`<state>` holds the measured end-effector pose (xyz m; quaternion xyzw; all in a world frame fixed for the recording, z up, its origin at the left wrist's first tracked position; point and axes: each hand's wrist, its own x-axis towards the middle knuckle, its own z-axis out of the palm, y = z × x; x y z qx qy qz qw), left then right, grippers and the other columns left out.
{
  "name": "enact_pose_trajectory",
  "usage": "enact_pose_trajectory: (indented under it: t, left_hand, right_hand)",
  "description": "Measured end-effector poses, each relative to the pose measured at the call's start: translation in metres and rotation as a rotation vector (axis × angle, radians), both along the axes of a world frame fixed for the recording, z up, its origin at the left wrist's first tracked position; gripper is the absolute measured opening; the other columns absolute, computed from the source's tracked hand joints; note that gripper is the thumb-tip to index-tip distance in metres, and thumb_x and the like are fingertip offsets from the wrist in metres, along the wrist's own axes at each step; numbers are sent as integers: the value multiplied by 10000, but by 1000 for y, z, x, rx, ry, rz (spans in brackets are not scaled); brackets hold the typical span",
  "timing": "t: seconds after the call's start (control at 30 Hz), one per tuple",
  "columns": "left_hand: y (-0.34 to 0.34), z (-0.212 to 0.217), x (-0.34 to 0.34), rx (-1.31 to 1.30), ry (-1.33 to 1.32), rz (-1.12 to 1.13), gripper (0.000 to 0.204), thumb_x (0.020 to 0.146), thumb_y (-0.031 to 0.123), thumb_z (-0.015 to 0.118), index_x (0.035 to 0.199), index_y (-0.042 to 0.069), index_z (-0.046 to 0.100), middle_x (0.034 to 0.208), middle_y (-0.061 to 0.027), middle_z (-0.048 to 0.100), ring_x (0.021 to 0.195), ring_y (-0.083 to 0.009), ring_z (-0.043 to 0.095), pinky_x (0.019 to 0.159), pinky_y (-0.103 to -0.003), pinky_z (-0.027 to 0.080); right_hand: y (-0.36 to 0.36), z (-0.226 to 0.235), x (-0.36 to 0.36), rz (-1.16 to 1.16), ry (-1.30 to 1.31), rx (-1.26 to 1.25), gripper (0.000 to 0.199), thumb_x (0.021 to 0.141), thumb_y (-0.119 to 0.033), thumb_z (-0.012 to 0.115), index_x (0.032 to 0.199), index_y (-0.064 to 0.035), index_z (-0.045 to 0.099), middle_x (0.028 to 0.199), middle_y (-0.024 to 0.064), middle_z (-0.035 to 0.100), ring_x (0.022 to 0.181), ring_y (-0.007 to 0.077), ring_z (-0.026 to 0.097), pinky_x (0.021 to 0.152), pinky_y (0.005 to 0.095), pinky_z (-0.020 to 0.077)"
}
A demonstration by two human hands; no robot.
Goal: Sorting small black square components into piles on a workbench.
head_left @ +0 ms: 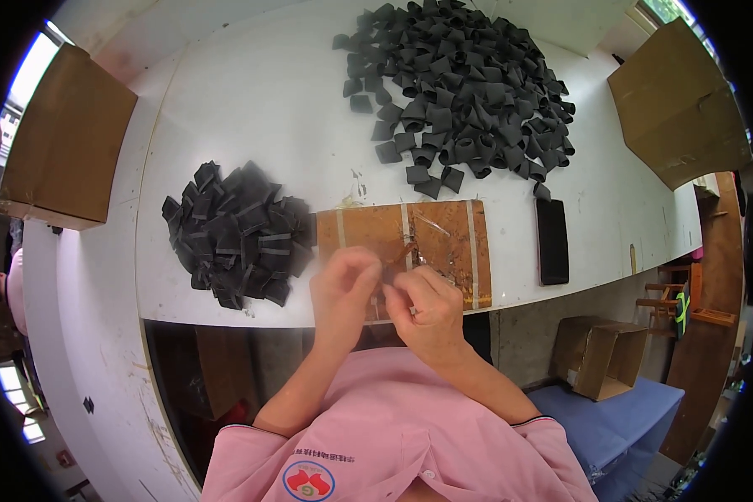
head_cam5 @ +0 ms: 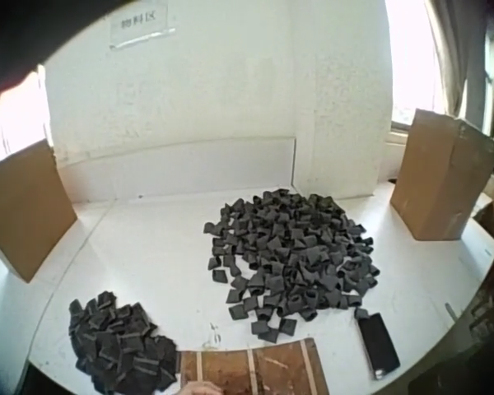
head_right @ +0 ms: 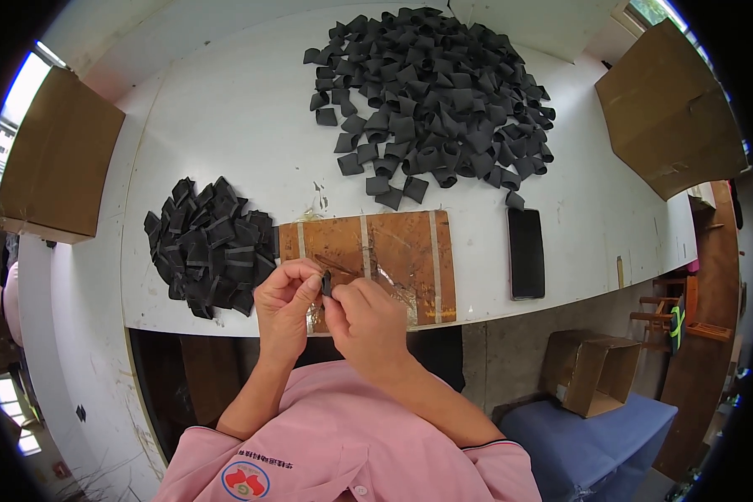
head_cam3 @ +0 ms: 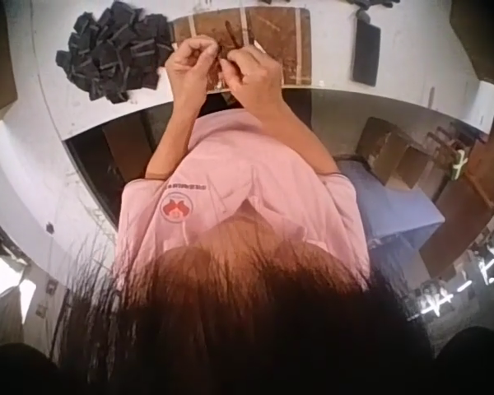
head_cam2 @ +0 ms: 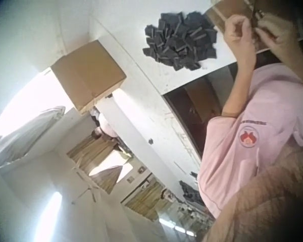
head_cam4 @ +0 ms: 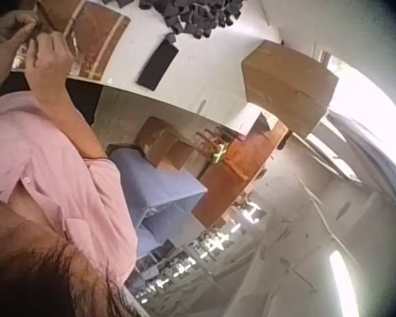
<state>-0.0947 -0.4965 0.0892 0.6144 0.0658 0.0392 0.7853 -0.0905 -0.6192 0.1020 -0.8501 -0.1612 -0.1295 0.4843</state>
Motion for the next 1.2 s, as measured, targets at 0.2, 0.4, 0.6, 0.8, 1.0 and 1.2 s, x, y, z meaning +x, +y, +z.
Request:
enact_pose_trajectory:
  t: [0.2,0.4,0.6,0.8,1.0,1.2]
  left_hand:
    - [-1,8,-3,5,-17,-45,59,778,7,585,832,-14,571,912,-53,543,699,-73,505,604,-197,429]
    - [1,15,0,-79,157,-104,40,769,4,591,802,-18,588,900,-54,550,694,-75,512,601,-200,432]
    - [22,7,1,-206,313,-269,72,777,70,610,807,13,581,676,-21,560,609,-86,532,510,-199,418]
    - [10,17,-3,-272,329,-210,57,775,31,607,801,-19,600,630,-62,588,489,-77,535,379,-175,405]
    - [2,23,-4,-95,181,-188,31,795,9,568,773,-11,564,620,-45,581,514,-68,546,424,-173,438]
    - [-10,12,-12,576,-47,-11,71,791,-9,525,724,7,503,615,-20,555,525,-39,517,474,-169,419]
  right_hand:
    - [-7,-1,1,-1,3,-53,113,657,-29,628,709,-39,528,641,72,491,551,237,502,457,337,398]
    - [-10,3,2,62,-139,-221,124,654,-43,625,716,-51,518,647,63,462,555,227,490,472,334,398]
    - [-19,7,0,185,184,-13,194,689,-135,668,779,-23,538,721,67,511,593,211,514,503,290,416]
    - [-17,17,-1,194,341,219,272,720,-196,684,877,-9,563,746,70,524,609,163,520,540,276,421]
    - [-16,13,1,141,186,170,164,740,-115,639,840,-1,577,741,86,532,611,213,533,541,294,431]
    - [-13,9,3,79,108,45,105,727,-35,601,830,-14,592,724,85,536,596,236,545,515,315,437]
